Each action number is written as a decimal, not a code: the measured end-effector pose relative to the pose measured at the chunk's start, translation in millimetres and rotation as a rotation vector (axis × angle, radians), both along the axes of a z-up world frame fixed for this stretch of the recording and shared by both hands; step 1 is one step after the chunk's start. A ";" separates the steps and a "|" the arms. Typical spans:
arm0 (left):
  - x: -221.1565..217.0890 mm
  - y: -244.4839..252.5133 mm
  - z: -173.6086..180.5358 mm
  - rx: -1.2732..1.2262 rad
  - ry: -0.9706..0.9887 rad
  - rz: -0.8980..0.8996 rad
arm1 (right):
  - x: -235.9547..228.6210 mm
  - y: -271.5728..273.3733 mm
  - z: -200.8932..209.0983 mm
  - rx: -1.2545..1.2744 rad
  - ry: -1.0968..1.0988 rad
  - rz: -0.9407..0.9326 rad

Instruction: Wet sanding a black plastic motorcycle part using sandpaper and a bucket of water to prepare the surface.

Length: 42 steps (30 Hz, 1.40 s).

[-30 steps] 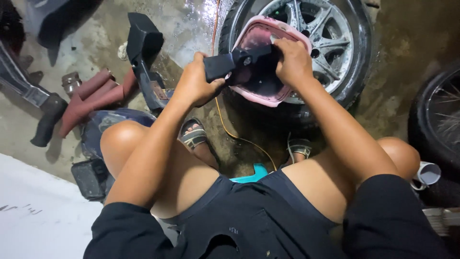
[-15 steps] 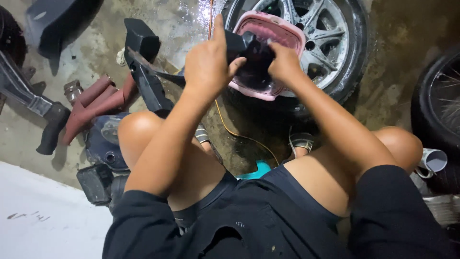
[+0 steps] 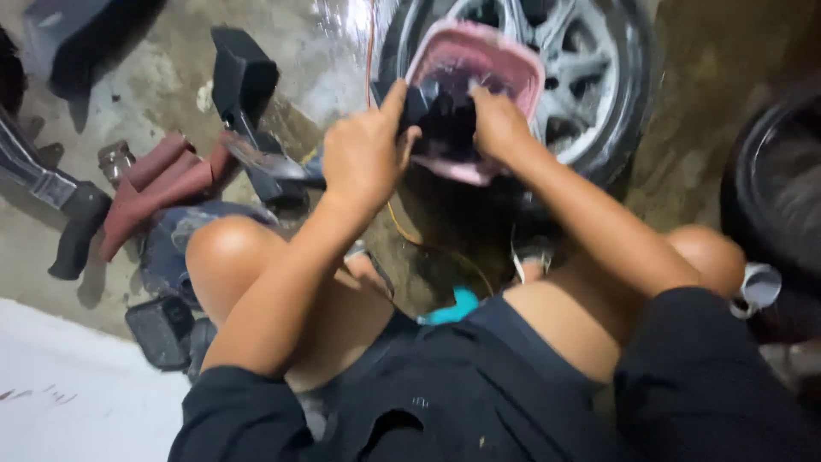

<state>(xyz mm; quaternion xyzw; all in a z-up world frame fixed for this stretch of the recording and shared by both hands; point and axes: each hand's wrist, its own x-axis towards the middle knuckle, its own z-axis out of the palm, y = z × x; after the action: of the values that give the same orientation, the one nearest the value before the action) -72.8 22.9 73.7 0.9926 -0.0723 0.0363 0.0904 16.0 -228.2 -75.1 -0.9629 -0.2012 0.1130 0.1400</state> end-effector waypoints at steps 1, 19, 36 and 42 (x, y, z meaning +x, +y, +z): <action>-0.6 -0.6 6.4 -0.003 -0.019 0.010 | 4.1 4.3 14.6 -0.003 -0.019 0.010; -14.3 0.6 -1.0 -0.035 0.007 -0.018 | -6.4 14.0 18.8 -0.171 0.147 -0.067; -11.4 2.8 17.2 -0.093 -0.009 -0.060 | -11.4 35.4 73.3 -0.120 0.142 -0.058; -16.3 3.3 8.9 -0.086 -0.046 -0.076 | -10.7 21.4 38.5 -0.194 0.072 0.010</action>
<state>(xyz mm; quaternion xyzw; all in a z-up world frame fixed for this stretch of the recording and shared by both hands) -89.1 26.2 82.6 0.9833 -0.1102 0.0585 0.1325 5.3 -206.9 -36.7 -0.9663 -0.1889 0.1669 0.0528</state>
